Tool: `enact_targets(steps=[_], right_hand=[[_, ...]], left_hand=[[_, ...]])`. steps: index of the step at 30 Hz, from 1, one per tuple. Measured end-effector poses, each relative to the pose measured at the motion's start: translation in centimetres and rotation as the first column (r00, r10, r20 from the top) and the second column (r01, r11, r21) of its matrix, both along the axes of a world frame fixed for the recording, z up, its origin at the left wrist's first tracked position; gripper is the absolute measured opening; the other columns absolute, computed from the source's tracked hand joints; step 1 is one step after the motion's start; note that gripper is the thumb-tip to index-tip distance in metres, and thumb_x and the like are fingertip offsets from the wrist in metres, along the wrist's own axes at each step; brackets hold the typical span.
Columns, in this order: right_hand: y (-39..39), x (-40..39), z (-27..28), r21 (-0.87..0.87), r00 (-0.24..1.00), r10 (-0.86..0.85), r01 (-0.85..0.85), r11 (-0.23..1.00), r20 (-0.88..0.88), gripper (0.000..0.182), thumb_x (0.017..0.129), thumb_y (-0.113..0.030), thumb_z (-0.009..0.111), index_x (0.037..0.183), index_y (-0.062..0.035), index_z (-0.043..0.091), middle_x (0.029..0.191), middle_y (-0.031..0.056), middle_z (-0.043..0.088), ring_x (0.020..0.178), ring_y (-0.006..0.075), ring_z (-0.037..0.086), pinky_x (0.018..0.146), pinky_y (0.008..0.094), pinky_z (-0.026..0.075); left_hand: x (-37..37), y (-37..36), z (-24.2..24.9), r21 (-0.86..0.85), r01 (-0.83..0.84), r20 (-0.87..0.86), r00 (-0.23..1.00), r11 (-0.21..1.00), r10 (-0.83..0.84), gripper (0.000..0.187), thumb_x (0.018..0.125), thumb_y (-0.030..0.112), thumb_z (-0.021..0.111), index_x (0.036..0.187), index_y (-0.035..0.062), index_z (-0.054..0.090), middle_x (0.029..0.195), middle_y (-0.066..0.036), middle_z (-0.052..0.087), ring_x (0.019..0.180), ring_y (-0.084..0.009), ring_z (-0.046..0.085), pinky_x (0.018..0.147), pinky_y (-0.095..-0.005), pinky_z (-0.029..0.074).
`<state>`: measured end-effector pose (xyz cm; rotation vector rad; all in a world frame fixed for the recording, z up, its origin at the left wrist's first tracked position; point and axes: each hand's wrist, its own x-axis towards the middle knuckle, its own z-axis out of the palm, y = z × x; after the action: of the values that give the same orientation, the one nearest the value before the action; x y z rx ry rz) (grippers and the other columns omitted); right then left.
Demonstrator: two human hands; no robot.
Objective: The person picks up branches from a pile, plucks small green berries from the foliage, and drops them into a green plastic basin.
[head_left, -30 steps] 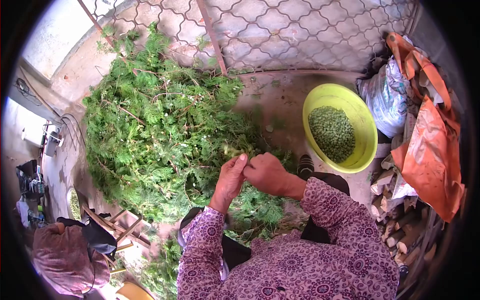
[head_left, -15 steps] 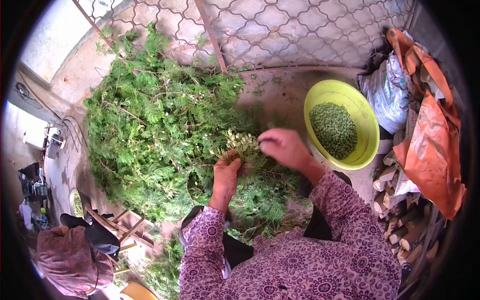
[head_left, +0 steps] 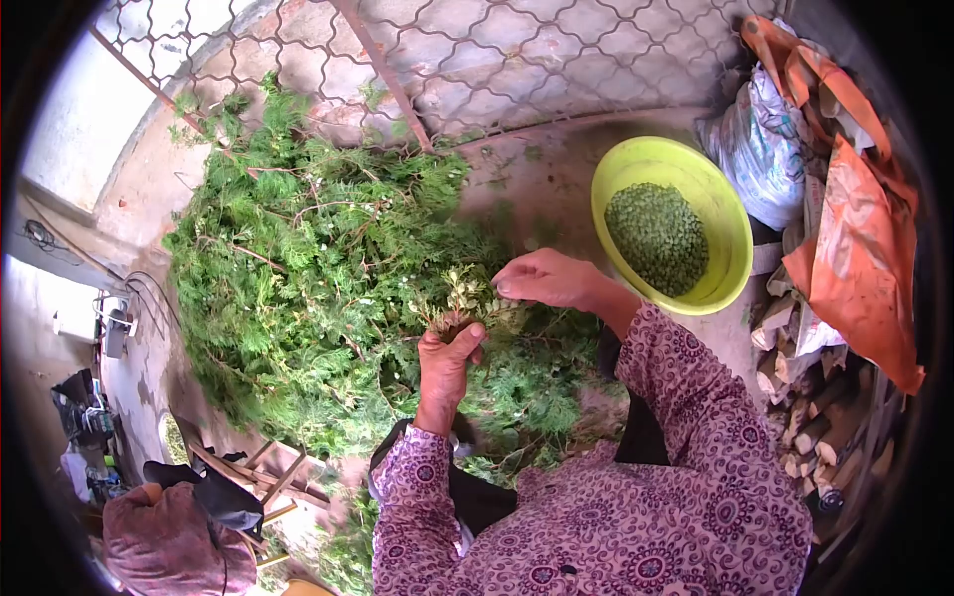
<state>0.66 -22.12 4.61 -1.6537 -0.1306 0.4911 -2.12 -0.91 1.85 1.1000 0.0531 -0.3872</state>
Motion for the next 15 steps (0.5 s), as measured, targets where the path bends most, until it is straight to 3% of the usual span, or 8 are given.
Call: enact_targets(steps=[5,8,15], right_hand=[[0.4,-0.1,1.2,-0.074,0.975,0.212,-0.216,0.974,-0.062,0.032,0.081,-0.034,0.058,0.09,-0.0033,0.06,0.075,-0.0014,0.056,0.066,0.0059,0.049,0.059,0.0225,0.041],[0.8,-0.3,1.0,0.012,0.97,0.239,-0.238,0.971,-0.035,0.03,0.08,-0.033,0.058,0.082,-0.0034,0.06,0.068,-0.0028,0.053,0.059,0.0056,0.047,0.054,0.0215,0.04],[1.4,-0.4,0.5,-0.006,0.962,0.261,-0.262,0.965,-0.078,0.027,0.08,-0.029,0.058,0.08,-0.0029,0.059,0.065,-0.0026,0.052,0.056,0.0052,0.046,0.052,0.0215,0.039]], left_hand=[[-0.2,0.2,0.1,0.018,0.026,-0.016,1.0,1.0,-0.026,0.02,0.07,0.007,0.071,0.087,0.0058,0.06,0.073,-0.003,0.062,0.061,-0.0118,0.059,0.042,-0.0207,0.04],[-0.3,0.3,0.3,0.03,0.039,-0.032,0.999,0.999,-0.038,0.02,0.069,0.007,0.071,0.086,0.0058,0.061,0.072,-0.003,0.063,0.061,-0.0113,0.059,0.042,-0.02,0.04],[-0.5,0.4,0.2,0.036,0.056,-0.048,0.997,0.998,-0.054,0.013,0.071,0.003,0.069,0.082,0.0053,0.062,0.071,-0.003,0.062,0.058,-0.0092,0.057,0.043,-0.0194,0.04]])
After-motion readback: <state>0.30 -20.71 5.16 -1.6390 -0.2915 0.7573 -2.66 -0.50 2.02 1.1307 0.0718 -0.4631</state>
